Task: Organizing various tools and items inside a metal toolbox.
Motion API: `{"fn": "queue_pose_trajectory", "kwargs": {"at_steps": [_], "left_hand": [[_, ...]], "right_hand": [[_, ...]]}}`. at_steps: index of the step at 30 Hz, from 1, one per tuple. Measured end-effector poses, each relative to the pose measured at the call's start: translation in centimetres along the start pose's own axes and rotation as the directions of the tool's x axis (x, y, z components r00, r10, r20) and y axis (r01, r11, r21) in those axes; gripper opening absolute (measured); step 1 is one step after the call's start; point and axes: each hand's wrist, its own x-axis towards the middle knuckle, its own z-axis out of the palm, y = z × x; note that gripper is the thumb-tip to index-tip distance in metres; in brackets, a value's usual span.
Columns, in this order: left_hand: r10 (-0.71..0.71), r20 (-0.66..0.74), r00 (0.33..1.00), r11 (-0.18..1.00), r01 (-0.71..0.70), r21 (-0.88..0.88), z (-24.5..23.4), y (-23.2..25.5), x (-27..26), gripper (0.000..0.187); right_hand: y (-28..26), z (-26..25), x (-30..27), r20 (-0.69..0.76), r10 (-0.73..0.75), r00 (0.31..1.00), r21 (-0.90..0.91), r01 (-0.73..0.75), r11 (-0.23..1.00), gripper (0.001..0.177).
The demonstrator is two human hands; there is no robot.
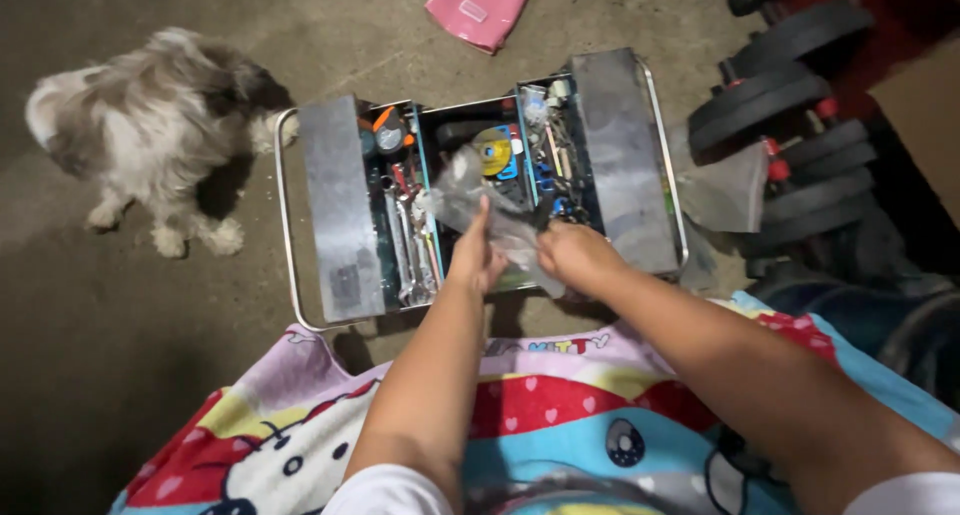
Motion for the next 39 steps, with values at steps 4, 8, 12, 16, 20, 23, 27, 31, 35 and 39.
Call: {"fn": "queue_pose_trajectory", "kwargs": {"at_steps": [4,8,12,16,20,23,27,31,35,39], "left_hand": [[0.364,0.045,0.930,0.929,-0.360,-0.081,2.3,-0.7,0.8,0.055],[0.249,0.185,0.951,0.968,-0.241,-0.067,5.4,0.2,-2.0,0.044],[0.221,0.296,0.929,0.975,-0.207,-0.080,7.1,0.6,-3.3,0.038],[0.145,0.387,0.910,0.989,-0.128,-0.071,7.4,0.8,-3.9,0.040],[0.057,0.388,0.920,0.990,-0.103,0.098,8.7,0.0,-4.6,0.041],[0.064,0.366,0.928,0.970,-0.144,0.197,9.0,0.1,-4.7,0.041],[0.034,0.341,0.940,0.932,-0.153,0.330,10.3,1.3,-7.7,0.043],[0.008,0.297,0.955,0.932,-0.114,0.343,9.0,0.6,-7.4,0.042],[-0.078,0.299,0.951,0.992,0.045,0.117,3.9,-3.0,-2.8,0.045],[-0.235,0.314,0.920,0.971,0.207,0.121,2.8,-5.8,-2.7,0.051]], "right_hand": [[0.7,-2.2,-1.2,-0.045,-0.077,0.996,-0.070,0.073,0.995,0.039],[1.9,-5.7,-1.1,0.398,0.232,0.887,0.732,-0.460,0.503,0.052],[2.1,-6.8,-1.4,0.340,0.213,0.916,0.903,-0.381,0.199,0.049],[2.6,-5.7,-1.7,0.213,0.207,0.955,0.835,-0.288,0.468,0.045],[1.7,-4.6,-2.5,0.216,0.278,0.936,0.723,-0.345,0.599,0.032],[1.0,-4.1,-2.9,0.087,0.337,0.938,0.632,-0.313,0.709,0.023],[0.9,-5.1,-3.4,0.006,0.390,0.921,0.677,-0.290,0.676,0.018],[1.6,-5.0,-3.3,-0.007,0.342,0.940,0.682,-0.245,0.689,0.023],[1.0,-3.2,-2.8,-0.036,0.356,0.934,0.828,-0.172,0.533,0.020],[-0.2,-3.2,-4.3,-0.446,0.310,0.840,0.674,0.088,0.733,0.014]]}}
